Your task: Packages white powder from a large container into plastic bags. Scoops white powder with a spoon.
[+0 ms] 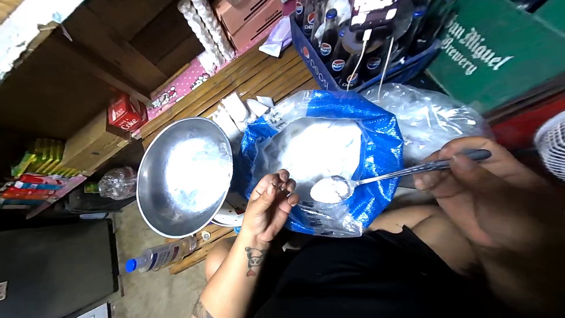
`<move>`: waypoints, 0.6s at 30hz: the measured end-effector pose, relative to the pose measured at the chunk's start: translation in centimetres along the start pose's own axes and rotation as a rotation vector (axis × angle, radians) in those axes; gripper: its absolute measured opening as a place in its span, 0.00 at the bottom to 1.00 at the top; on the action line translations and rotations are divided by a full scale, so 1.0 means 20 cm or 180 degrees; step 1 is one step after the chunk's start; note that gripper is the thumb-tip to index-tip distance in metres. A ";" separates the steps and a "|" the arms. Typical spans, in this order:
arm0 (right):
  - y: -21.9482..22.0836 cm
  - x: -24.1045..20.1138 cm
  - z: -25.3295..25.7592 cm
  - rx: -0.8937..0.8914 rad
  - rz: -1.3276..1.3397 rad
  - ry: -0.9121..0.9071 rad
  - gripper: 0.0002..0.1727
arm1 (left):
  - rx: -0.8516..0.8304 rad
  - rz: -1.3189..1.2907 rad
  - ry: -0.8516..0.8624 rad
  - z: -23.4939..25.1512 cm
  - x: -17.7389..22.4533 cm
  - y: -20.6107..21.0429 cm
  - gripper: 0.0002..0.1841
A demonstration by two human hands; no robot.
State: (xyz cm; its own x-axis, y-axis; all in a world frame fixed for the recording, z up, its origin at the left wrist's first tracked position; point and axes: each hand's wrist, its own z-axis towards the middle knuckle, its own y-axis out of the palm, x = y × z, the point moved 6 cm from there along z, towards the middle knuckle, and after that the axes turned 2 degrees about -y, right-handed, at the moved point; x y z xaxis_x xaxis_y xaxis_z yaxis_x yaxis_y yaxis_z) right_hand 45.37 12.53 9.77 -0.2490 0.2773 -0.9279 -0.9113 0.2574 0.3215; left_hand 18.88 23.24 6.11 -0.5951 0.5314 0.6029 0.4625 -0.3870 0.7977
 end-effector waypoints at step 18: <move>-0.04 0.03 0.01 0.0060 0.0075 0.0026 0.09 | 0.1021 0.0469 0.0086 0.01 -0.04 -0.06 0.05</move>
State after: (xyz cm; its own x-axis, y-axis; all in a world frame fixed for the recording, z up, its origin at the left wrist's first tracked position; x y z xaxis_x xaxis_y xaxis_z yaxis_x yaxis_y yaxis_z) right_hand 46.05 12.60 8.89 -0.2730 0.2760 -0.9216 -0.8987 0.2685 0.3467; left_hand 18.84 23.40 4.72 -0.5219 0.4656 0.7148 0.7249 -0.1995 0.6593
